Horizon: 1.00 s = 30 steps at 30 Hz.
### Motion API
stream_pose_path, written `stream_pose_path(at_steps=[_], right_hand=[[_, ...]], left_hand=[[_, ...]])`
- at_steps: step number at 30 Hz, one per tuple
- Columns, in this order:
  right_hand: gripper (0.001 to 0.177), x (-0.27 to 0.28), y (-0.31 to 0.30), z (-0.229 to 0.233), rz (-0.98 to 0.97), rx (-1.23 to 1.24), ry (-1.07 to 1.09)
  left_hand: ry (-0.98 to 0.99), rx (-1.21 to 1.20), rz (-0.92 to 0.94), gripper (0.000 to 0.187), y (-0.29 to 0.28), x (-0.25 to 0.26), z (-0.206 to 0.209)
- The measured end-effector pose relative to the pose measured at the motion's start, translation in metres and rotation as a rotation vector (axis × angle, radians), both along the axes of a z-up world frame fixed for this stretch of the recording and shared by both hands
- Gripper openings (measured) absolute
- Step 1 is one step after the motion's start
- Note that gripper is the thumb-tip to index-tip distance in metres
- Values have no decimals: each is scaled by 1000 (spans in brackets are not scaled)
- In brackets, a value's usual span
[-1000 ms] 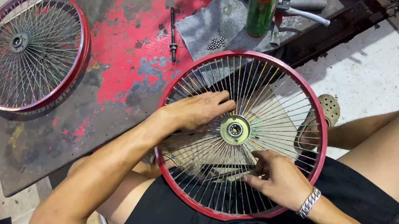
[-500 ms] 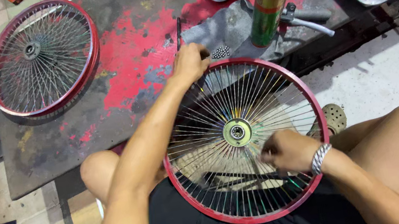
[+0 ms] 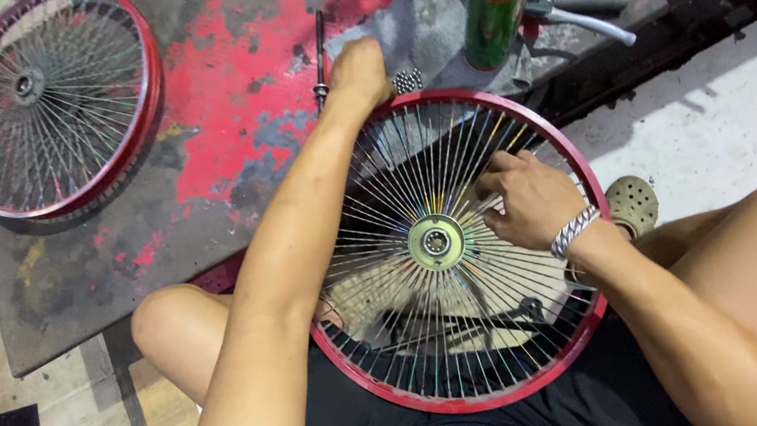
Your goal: The person prepares a bicycle wheel hub by cleaning steel bearings with a cloth and degreaser, then applies grease to the hub before inserting the bearings.
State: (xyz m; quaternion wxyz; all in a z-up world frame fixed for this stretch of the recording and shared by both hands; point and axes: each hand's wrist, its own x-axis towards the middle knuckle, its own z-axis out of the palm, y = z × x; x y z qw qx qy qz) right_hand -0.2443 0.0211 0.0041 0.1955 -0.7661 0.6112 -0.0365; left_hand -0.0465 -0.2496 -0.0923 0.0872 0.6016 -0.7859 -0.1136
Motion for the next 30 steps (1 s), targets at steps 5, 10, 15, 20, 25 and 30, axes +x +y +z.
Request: stream_pose_path(at_steps=[5, 10, 15, 20, 25, 30], right_hand=[[25, -6, -6, -2, 32, 55, -90], [28, -2, -5, -4, 6, 60, -90], [30, 1, -4, -1, -8, 85, -84], [31, 2, -3, 0, 0, 69, -85], [32, -2, -1, -1, 9, 48, -123], [31, -2, -1, -2, 10, 63, -102]], left_hand=[[75, -102, 60, 32, 48, 11, 66], [683, -6, -149, 26, 194, 36, 90], [644, 123, -164, 19, 288, 34, 95], [528, 152, -233, 18, 293, 34, 91], [474, 83, -287, 17, 294, 35, 91], [536, 79, -284, 16, 296, 36, 92]])
